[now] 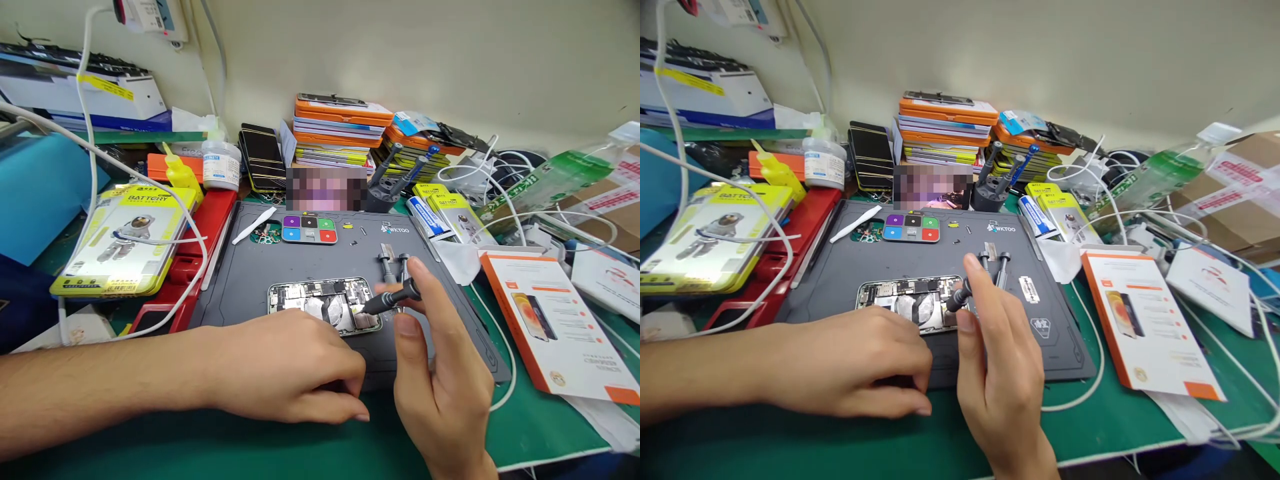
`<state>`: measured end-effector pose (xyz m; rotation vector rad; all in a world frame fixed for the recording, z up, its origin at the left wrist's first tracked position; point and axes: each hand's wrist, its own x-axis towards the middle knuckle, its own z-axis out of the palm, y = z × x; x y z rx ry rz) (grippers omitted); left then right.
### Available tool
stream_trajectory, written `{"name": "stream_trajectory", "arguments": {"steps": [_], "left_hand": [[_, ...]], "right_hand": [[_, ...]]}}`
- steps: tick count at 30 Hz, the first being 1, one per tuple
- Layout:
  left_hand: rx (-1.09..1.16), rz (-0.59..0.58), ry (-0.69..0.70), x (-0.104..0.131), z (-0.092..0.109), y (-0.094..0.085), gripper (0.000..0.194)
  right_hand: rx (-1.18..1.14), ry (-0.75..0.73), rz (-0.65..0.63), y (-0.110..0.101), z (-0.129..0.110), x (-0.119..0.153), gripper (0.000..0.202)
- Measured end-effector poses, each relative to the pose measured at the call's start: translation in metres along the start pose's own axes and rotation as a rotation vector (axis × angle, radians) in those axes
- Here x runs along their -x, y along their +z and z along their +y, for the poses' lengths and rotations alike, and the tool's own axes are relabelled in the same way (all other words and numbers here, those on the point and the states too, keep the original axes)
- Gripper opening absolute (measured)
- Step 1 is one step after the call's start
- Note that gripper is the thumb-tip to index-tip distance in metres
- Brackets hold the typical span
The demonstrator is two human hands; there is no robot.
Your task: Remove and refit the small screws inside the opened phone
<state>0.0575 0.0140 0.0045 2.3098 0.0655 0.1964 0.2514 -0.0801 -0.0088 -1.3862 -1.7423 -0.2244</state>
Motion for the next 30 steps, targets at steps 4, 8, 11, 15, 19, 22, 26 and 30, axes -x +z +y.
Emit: {"name": "stream_trajectory", "arguments": {"steps": [4, 8, 11, 15, 19, 22, 26, 30], "left_hand": [[0.042, 0.004, -0.039, 0.0, 0.002, -0.001, 0.03], [0.096, 0.01, -0.112, 0.0, 0.004, -0.004, 0.029], [0.133, 0.017, -0.143, 0.0, 0.005, -0.005, 0.029], [0.182, 0.056, -0.159, 0.0, 0.007, -0.007, 0.026], [0.238, 0.087, -0.214, 0.0, 0.01, -0.009, 0.029], [0.318, 0.143, -0.253, 0.0, 0.009, -0.009, 0.029], [0.41, 0.239, -0.288, -0.001, 0.004, -0.008, 0.025], [0.442, 0.317, -0.287, -0.001, -0.002, -0.006, 0.024]], "right_hand": [[0.019, 0.004, 0.029, 0.0, -0.001, 0.001, 0.072], [-0.017, -0.023, 0.045, 0.001, -0.001, 0.002, 0.077], [0.001, -0.01, 0.056, 0.001, 0.0, 0.005, 0.074], [-0.032, -0.015, 0.055, 0.0, -0.001, 0.008, 0.074], [-0.041, 0.027, 0.033, 0.002, -0.003, 0.009, 0.076], [-0.03, 0.053, 0.045, 0.005, -0.002, 0.011, 0.08], [-0.073, 0.139, 0.097, 0.007, -0.004, 0.013, 0.083], [-0.298, 0.219, 0.379, 0.003, -0.009, 0.009, 0.073]]}}
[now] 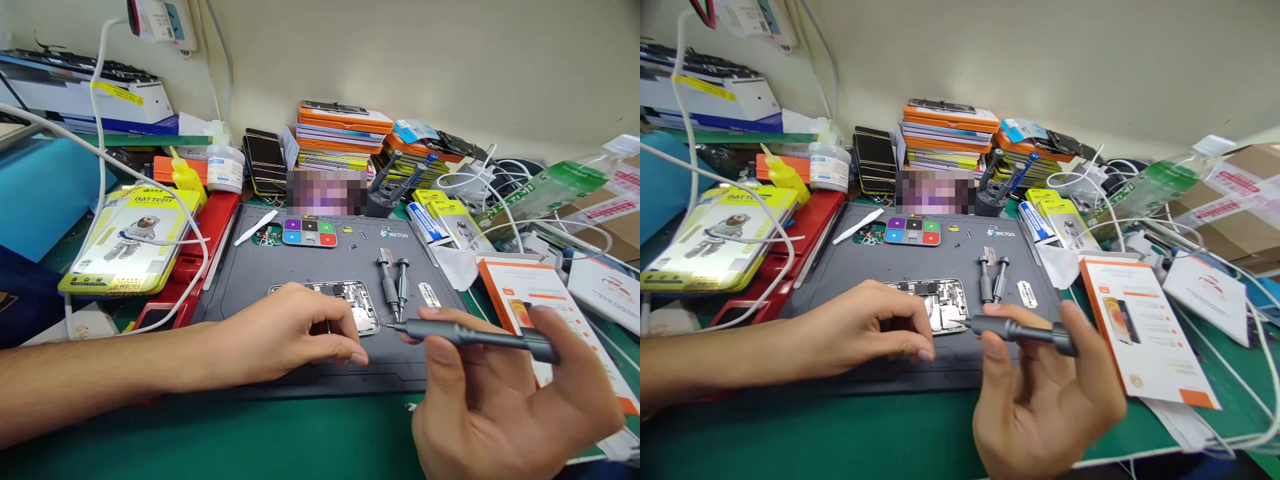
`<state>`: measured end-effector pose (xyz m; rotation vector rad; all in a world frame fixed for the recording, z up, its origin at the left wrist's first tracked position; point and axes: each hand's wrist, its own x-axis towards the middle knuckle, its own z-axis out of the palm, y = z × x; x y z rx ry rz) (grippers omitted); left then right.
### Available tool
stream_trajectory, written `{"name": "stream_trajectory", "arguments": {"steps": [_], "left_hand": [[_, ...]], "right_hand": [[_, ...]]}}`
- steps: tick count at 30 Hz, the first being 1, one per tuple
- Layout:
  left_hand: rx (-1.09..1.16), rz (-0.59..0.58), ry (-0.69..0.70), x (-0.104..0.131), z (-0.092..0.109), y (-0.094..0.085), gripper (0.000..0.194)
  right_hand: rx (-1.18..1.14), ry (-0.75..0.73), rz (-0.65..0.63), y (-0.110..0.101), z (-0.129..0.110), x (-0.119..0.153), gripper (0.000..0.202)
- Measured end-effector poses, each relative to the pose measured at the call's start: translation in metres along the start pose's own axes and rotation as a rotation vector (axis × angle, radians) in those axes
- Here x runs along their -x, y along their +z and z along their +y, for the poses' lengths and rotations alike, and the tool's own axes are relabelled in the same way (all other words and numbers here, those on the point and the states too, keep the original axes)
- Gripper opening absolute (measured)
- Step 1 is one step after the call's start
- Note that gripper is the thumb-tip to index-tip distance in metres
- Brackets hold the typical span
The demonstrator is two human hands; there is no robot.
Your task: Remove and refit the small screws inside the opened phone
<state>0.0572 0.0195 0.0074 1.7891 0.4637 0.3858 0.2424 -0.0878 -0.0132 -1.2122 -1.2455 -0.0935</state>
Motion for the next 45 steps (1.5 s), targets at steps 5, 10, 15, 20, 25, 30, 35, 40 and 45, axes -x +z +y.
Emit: {"name": "stream_trajectory", "arguments": {"steps": [5, 10, 15, 20, 25, 30, 35, 40, 45], "left_hand": [[0.101, -0.008, -0.056, 0.001, -0.002, 0.0, 0.017], [0.073, -0.028, -0.049, 0.001, -0.002, 0.0, 0.016], [-0.009, -0.045, 0.047, 0.003, -0.001, -0.001, 0.017], [-0.008, -0.042, 0.065, 0.004, 0.0, -0.001, 0.015], [-0.051, -0.033, 0.152, 0.004, 0.002, -0.001, 0.014], [-0.081, -0.017, 0.249, 0.003, 0.003, -0.001, 0.009], [-0.076, -0.05, 0.218, 0.003, 0.003, -0.001, 0.013], [-0.031, -0.051, 0.126, 0.003, 0.006, 0.001, 0.019], [0.015, -0.041, 0.087, 0.003, 0.006, 0.0, 0.019]], "right_hand": [[-0.246, 0.274, -0.118, -0.006, -0.006, -0.004, 0.059], [-0.23, 0.236, -0.18, -0.007, -0.006, -0.002, 0.059], [-0.327, 0.291, -0.216, -0.006, -0.006, 0.0, 0.057], [-0.358, 0.322, -0.193, -0.006, -0.007, 0.0, 0.056], [-0.347, 0.335, -0.176, -0.007, -0.008, -0.003, 0.054], [-0.437, 0.474, -0.155, -0.007, -0.012, -0.005, 0.048], [-0.513, 0.58, -0.126, -0.008, -0.015, -0.005, 0.047], [-0.535, 0.578, -0.133, -0.009, -0.013, -0.008, 0.048], [-0.451, 0.475, -0.103, -0.008, -0.011, -0.005, 0.05]]}}
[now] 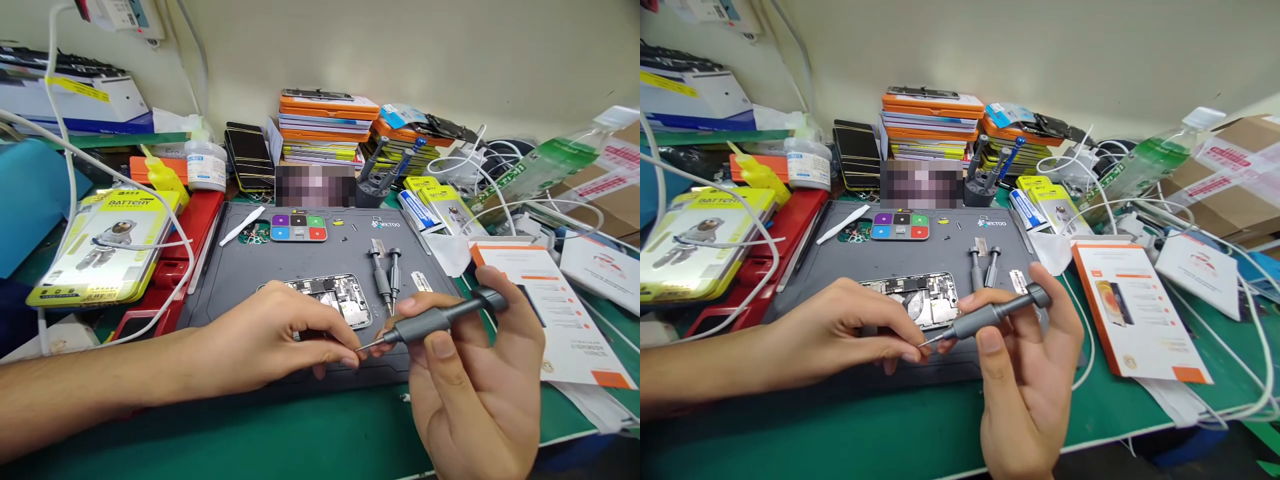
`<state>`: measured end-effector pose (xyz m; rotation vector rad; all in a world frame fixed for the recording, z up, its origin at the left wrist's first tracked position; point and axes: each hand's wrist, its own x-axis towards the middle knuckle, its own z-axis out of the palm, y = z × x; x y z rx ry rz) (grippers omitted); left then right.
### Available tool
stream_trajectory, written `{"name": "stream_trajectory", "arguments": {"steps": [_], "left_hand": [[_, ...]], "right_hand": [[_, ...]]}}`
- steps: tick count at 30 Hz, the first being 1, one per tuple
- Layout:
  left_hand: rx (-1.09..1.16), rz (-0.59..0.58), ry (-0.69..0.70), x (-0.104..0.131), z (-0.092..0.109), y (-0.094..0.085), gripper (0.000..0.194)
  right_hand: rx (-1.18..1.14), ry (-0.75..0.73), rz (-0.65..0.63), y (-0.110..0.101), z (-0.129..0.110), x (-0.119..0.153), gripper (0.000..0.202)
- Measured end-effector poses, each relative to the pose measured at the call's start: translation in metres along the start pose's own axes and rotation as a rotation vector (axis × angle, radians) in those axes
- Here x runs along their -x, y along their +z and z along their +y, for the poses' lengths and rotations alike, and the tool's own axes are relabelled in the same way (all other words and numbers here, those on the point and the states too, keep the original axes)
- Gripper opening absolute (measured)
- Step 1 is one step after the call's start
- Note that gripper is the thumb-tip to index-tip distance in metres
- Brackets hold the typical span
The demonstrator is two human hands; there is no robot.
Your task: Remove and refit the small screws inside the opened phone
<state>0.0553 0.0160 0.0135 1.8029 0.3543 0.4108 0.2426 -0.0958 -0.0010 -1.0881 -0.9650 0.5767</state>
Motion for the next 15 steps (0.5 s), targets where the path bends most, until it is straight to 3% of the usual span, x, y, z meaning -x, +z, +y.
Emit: {"name": "stream_trajectory", "arguments": {"steps": [3, 6, 15], "left_hand": [[-0.012, 0.003, -0.01, -0.0004, -0.0005, -0.001, 0.019], [-0.014, 0.011, -0.013, -0.0007, -0.0007, -0.0014, 0.019], [0.017, -0.013, -0.037, -0.0011, -0.0007, -0.0008, 0.016]], "right_hand": [[0.093, -0.125, 0.014, 0.0001, 0.0025, 0.0041, 0.054], [0.121, -0.156, 0.009, -0.0009, 0.0034, 0.0064, 0.054], [0.009, 0.063, -0.014, -0.0009, -0.0024, 0.0002, 0.048]]}}
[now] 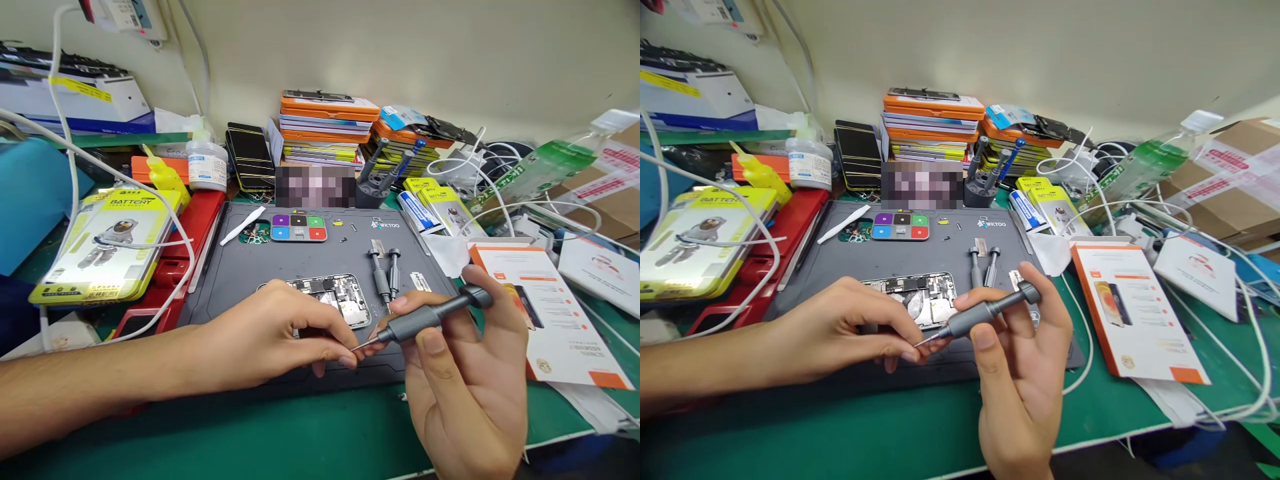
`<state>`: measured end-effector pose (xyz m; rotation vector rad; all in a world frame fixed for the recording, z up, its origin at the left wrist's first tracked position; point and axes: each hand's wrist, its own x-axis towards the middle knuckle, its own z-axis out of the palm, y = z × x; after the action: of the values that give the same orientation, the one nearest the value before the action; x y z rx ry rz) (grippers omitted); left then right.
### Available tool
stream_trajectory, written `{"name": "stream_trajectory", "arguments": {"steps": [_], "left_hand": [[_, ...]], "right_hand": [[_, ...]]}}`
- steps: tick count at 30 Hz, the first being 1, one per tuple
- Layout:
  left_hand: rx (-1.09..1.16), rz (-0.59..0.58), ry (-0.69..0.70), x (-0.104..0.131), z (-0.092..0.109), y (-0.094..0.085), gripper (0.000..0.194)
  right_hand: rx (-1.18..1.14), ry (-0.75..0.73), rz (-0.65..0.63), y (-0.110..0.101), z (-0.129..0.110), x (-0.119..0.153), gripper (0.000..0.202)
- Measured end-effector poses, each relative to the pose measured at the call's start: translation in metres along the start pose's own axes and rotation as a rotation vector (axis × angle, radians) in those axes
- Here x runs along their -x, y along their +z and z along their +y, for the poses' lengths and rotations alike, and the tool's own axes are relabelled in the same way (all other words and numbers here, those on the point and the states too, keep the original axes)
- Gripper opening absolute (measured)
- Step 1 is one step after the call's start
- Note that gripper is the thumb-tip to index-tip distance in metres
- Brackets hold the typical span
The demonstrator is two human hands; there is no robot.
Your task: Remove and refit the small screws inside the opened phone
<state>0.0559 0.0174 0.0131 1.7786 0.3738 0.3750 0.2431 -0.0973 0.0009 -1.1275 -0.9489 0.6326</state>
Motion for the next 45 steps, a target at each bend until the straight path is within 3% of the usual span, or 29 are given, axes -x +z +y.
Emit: {"name": "stream_trajectory", "arguments": {"steps": [15, 20, 25, 28, 35, 45], "left_hand": [[0.034, -0.043, 0.021, -0.001, -0.006, 0.0, 0.018], [-0.096, -0.021, -0.023, 0.0, -0.003, 0.0, 0.018], [0.078, 0.127, -0.184, -0.001, 0.004, 0.003, 0.02], [0.234, 0.23, -0.221, -0.003, 0.007, 0.002, 0.027], [0.444, 0.348, -0.171, -0.008, 0.005, -0.003, 0.033], [0.622, 0.553, -0.136, -0.009, 0.004, -0.009, 0.031]], "right_hand": [[-0.173, 0.191, -0.031, -0.004, -0.002, -0.008, 0.047], [-0.099, -0.041, 0.163, -0.006, 0.001, -0.012, 0.049], [0.121, -0.292, 0.24, 0.001, 0.008, -0.01, 0.059], [0.265, -0.37, 0.205, 0.001, 0.012, -0.01, 0.067], [0.507, -0.379, -0.009, -0.003, 0.023, -0.01, 0.07], [0.55, -0.346, -0.127, 0.0, 0.028, -0.01, 0.071]]}}
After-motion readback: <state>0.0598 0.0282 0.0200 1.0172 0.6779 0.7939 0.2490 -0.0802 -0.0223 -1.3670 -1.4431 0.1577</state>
